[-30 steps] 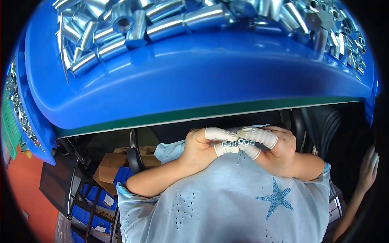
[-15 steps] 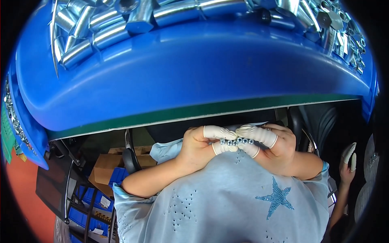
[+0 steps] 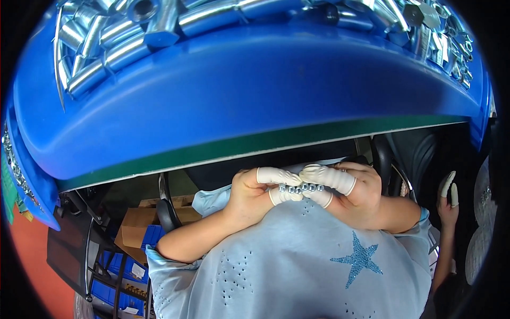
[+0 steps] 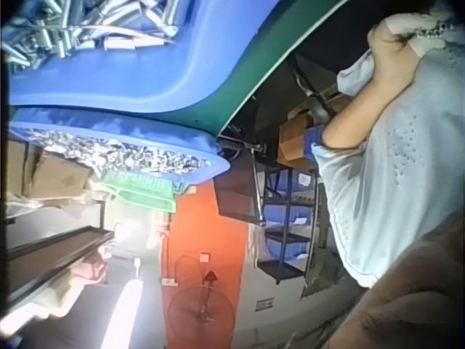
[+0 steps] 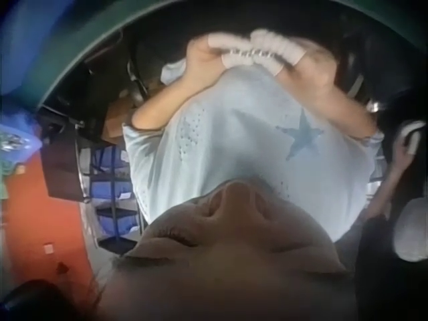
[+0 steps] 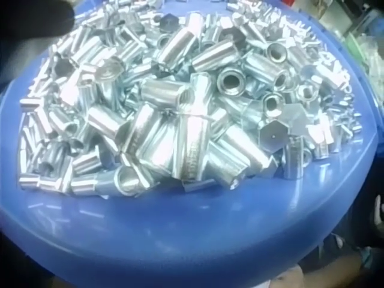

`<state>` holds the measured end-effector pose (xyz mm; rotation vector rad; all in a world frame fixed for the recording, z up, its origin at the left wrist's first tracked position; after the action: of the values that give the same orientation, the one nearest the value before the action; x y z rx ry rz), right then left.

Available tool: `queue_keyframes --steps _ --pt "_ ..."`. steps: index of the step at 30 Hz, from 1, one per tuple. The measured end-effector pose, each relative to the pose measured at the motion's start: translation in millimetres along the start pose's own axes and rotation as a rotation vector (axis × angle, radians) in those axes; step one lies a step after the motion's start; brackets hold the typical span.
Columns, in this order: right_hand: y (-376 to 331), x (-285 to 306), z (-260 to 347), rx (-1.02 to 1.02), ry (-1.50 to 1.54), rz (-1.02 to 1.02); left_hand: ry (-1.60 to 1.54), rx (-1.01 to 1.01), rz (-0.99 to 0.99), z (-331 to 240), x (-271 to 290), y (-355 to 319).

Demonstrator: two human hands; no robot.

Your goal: Inspect and sort small cylindrical metal components into trays and plastic bags.

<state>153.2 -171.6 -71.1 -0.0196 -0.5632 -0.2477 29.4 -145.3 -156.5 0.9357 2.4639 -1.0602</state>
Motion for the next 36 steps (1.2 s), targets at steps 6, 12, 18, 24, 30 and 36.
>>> queue_keyframes --steps 6,12,18,24,30,36 --pt "-2.6 -1.2 -4.7 -0.055 0.028 0.024 0.066 -0.009 0.034 0.2 1.8 -1.7" --pt "-4.2 -2.3 -9.2 -0.144 0.025 0.068 0.171 -0.033 0.016 1.8 3.8 -1.9" --pt "-6.5 -4.2 -13.6 -0.201 0.039 0.091 0.186 -0.007 -0.013 5.6 4.7 -2.6" --pt "-7.1 -7.4 -23.1 -0.270 0.101 0.123 0.170 0.013 -0.014 7.0 5.7 -2.1" --pt "-8.5 -8.8 -25.8 -0.263 0.146 0.091 0.252 -0.078 -0.001 -0.8 2.8 0.5" --pt "-3.9 -8.2 -21.1 -0.177 0.075 0.049 0.160 0.006 -0.039 -2.9 1.7 2.9"
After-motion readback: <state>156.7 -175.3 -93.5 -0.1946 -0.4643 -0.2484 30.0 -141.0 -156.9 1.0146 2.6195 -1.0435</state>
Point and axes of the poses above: each hand's wrist, its own y-axis towards the middle knuckle, its own x-axis out of the back of the hand, z = x × y, the point moved 8 cm from there along y, towards the middle knuckle, and after that the axes turned 9 degrees about -z, right-handed, at the moved point
